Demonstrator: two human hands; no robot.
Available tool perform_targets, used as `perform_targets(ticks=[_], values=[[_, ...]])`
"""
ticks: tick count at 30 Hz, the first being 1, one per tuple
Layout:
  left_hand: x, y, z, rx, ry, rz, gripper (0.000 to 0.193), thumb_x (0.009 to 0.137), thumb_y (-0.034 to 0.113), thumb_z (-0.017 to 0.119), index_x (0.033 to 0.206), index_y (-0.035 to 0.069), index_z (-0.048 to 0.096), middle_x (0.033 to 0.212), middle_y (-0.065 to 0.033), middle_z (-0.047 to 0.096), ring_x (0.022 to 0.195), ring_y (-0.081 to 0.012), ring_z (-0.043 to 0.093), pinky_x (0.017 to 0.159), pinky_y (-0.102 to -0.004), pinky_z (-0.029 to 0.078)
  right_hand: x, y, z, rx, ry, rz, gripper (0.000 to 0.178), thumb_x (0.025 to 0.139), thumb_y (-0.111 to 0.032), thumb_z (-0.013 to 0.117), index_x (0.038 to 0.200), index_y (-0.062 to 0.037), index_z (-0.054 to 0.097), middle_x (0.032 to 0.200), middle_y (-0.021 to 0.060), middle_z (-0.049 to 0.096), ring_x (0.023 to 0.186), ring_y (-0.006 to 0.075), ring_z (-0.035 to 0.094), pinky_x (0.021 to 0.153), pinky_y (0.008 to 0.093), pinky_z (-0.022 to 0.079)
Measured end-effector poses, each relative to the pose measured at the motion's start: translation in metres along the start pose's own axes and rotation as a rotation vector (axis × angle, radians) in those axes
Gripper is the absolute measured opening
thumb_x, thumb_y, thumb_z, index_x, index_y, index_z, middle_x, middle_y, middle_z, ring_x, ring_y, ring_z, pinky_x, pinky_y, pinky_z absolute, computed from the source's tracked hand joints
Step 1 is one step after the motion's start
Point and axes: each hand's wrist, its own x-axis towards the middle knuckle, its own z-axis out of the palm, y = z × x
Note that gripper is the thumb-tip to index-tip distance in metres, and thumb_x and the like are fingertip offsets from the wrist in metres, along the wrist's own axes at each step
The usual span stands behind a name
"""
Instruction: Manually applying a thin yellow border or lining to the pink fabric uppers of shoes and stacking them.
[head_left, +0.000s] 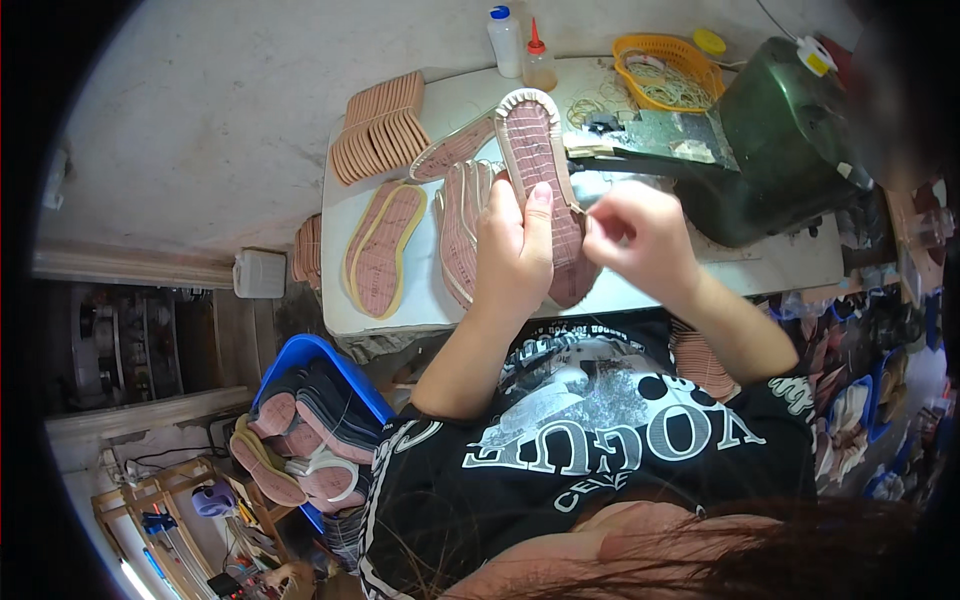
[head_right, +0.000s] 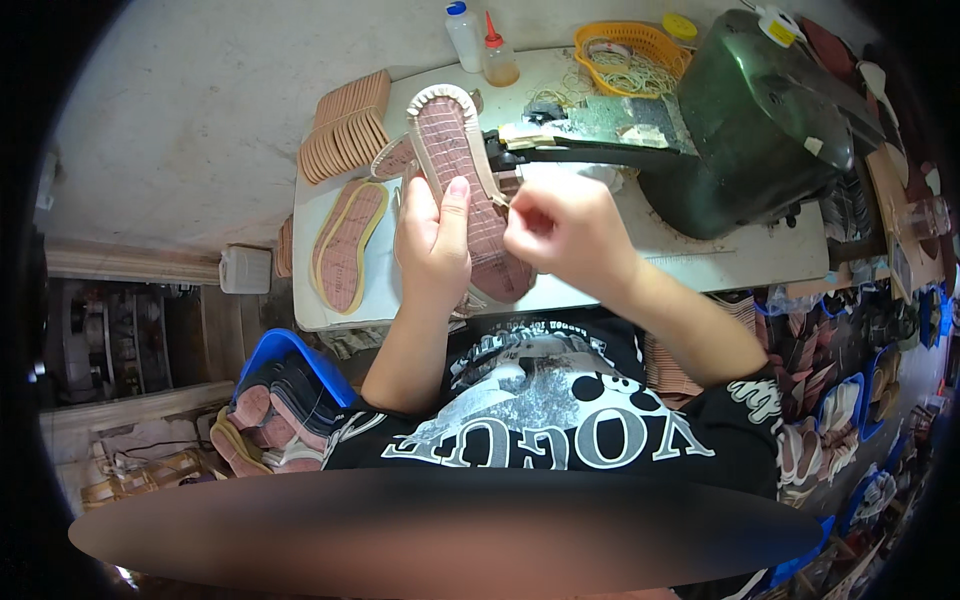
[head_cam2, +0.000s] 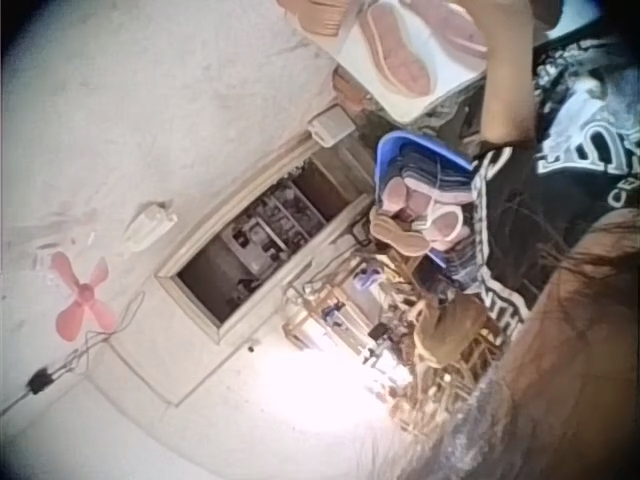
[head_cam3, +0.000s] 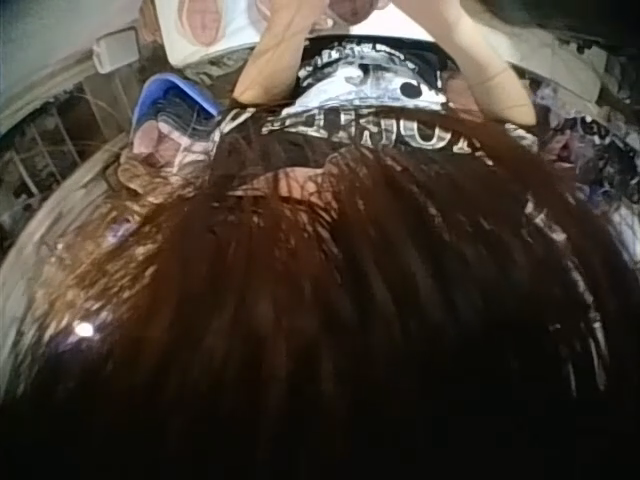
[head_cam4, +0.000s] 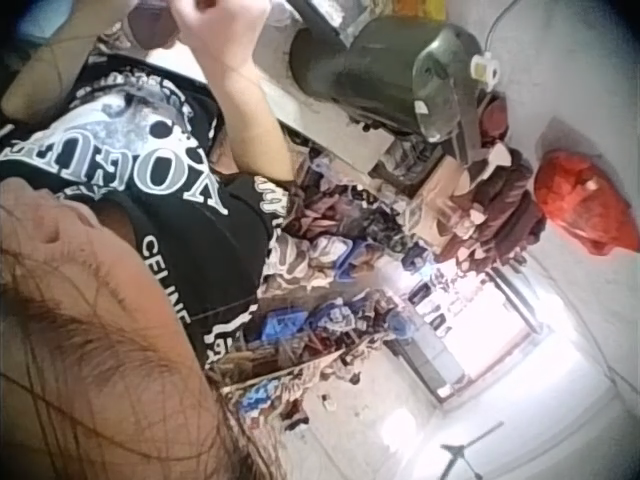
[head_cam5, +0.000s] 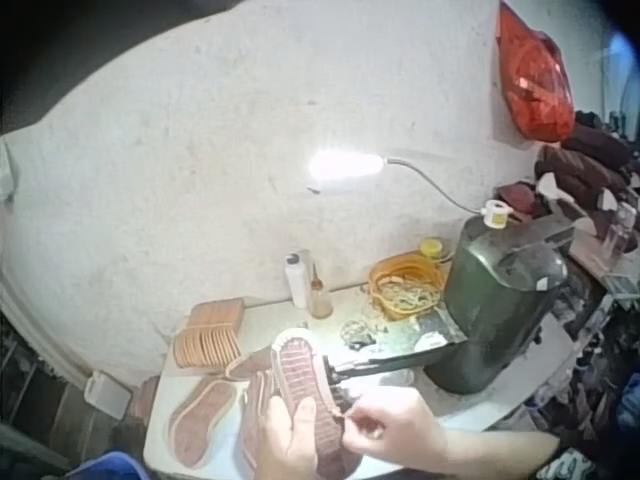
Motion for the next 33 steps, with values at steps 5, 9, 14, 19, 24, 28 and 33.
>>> perform_targets(ticks=[5, 9, 14, 19, 24, 28, 33], values=[[0.017, -0.023, 0.008, -0.571, 0.031, -0.23, 0.022, 0.095, 0.015, 0.049, 0.11, -0.001, 0.05, 0.09, -0.0134, 0.064, 0.08, -0.0164, 0.062, 0.072, -0.0283, 0.05, -0.025, 0.022, 0.016, 0.155, 0.292, -0.044, 0.021, 0.077, -0.006, 0.064, 0.098, -0.0011, 0.06, 0.088, 0.0102, 0.06, 0.077, 0.0197, 0.06, 0.067, 0.0296, 0.05], [0.052, -0.051, 0.014, -0.806, -0.003, -0.334, 0.024, 0.094, 0.014, 0.052, 0.11, -0.003, 0.051, 0.092, -0.0144, 0.065, 0.077, -0.0168, 0.064, 0.069, -0.0259, 0.051, -0.058, 0.042, 0.033, 0.956, -0.138, 0.657, 0.027, 0.095, -0.026, 0.055, 0.101, 0.0009, 0.057, 0.09, 0.0038, 0.061, 0.076, 0.0109, 0.059, 0.064, 0.0253, 0.05], [0.081, -0.09, 0.024, 0.138, 0.005, -0.065, 0.032, 0.081, 0.032, 0.067, 0.079, 0.001, 0.066, 0.098, -0.0135, 0.058, 0.095, -0.0285, 0.052, 0.084, -0.0378, 0.043, -0.061, 0.026, 0.034, 0.941, -0.116, 0.652, 0.027, 0.098, -0.026, 0.05, 0.095, -0.0002, 0.058, 0.082, 0.005, 0.064, 0.068, 0.0115, 0.061, 0.059, 0.0251, 0.049], [0.103, -0.089, 0.044, 0.364, -0.084, -0.079, 0.034, 0.076, 0.04, 0.069, 0.074, 0.007, 0.066, 0.108, -0.0119, 0.056, 0.108, -0.032, 0.042, 0.091, -0.0515, 0.034, -0.054, 0.037, 0.021, 0.905, -0.037, 0.668, 0.031, 0.098, -0.027, 0.05, 0.095, 0.0017, 0.062, 0.078, 0.0073, 0.066, 0.065, 0.0134, 0.063, 0.055, 0.0244, 0.048], [0.133, -0.091, 0.062, 0.581, -0.05, -0.102, 0.045, 0.082, 0.051, 0.059, 0.088, 0.007, 0.069, 0.102, -0.013, 0.063, 0.107, -0.0332, 0.051, 0.09, -0.0426, 0.04, -0.03, 0.071, 0.024, 0.895, 0.017, 0.667, 0.029, 0.097, -0.024, 0.052, 0.09, 0.0025, 0.064, 0.079, 0.0085, 0.067, 0.058, 0.012, 0.061, 0.051, 0.0227, 0.046], [0.162, -0.119, 0.036, -0.018, -0.326, -0.42, 0.042, 0.087, 0.041, 0.058, 0.097, 0.002, 0.066, 0.099, -0.0157, 0.066, 0.094, -0.0304, 0.059, 0.087, -0.0416, 0.045, 0.002, 0.068, 0.029, 1.006, 0.016, 0.669, 0.029, 0.095, -0.025, 0.055, 0.091, 0.002, 0.063, 0.076, 0.008, 0.067, 0.056, 0.0131, 0.063, 0.049, 0.0207, 0.045], [0.102, -0.082, -0.021, -0.974, -0.304, -0.616, 0.034, 0.093, 0.028, 0.052, 0.109, -0.001, 0.059, 0.097, -0.0144, 0.066, 0.083, -0.0207, 0.066, 0.076, -0.0332, 0.053, 0.017, 0.031, 0.039, 1.137, -0.204, 0.659, 0.027, 0.095, -0.028, 0.056, 0.093, -0.0012, 0.061, 0.077, 0.0057, 0.065, 0.055, 0.0147, 0.064, 0.048, 0.0223, 0.049]])
